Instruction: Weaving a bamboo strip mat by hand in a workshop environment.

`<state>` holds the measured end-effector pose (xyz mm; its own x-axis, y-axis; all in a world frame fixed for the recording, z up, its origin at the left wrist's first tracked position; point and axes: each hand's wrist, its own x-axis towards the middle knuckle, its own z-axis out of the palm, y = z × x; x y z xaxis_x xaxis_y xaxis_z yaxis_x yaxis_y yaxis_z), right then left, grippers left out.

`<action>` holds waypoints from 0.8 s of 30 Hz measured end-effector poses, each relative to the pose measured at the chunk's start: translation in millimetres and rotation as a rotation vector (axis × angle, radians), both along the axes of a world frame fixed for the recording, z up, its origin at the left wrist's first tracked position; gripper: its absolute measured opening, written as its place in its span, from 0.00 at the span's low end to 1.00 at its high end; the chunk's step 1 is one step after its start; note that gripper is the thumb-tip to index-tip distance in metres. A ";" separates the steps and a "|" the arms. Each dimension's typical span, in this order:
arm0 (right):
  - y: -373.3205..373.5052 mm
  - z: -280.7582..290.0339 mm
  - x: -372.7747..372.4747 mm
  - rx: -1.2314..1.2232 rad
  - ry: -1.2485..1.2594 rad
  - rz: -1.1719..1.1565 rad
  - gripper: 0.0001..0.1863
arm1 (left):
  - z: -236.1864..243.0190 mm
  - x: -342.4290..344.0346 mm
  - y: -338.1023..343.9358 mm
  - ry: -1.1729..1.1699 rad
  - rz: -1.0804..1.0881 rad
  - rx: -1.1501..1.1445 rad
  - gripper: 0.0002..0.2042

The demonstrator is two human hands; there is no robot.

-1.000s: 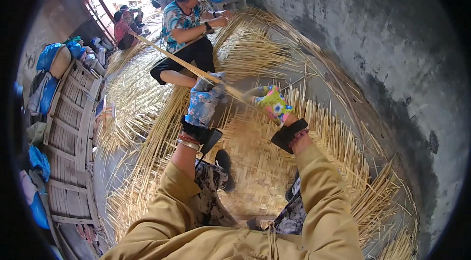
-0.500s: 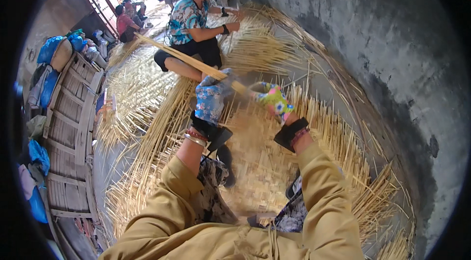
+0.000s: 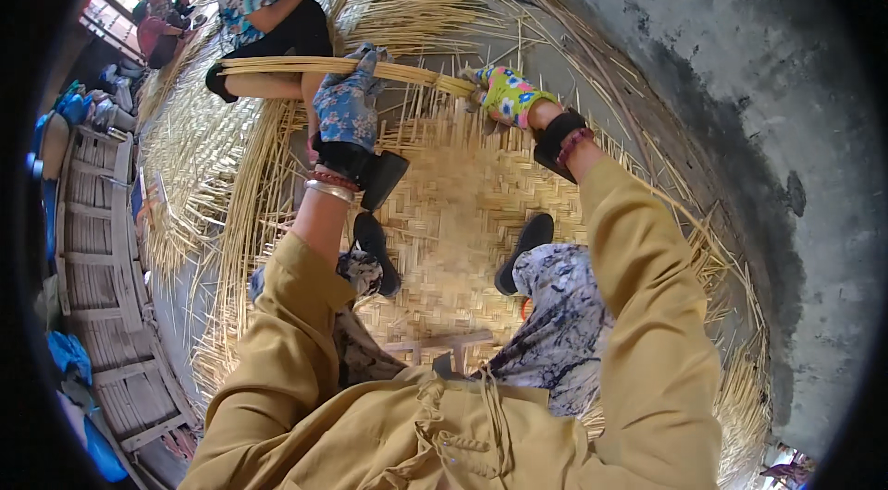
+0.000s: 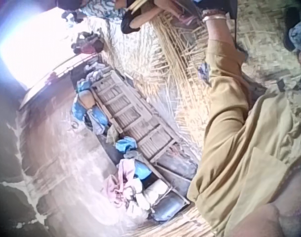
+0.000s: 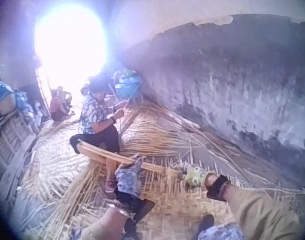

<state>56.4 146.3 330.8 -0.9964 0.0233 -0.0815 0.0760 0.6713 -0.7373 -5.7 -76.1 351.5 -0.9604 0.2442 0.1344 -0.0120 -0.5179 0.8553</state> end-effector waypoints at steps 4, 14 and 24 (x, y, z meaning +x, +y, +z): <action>45.9 -52.8 -15.1 -0.064 -0.345 -0.012 0.13 | -52.9 -23.7 48.7 -0.263 0.015 0.012 0.13; 161.3 -218.9 -56.6 0.586 0.088 -0.371 0.12 | -309.4 -103.6 105.6 -0.417 -0.214 -0.565 0.12; 157.2 -393.2 -11.2 0.367 -0.030 -0.569 0.11 | -404.6 -135.0 135.8 -0.431 -0.219 -1.001 0.21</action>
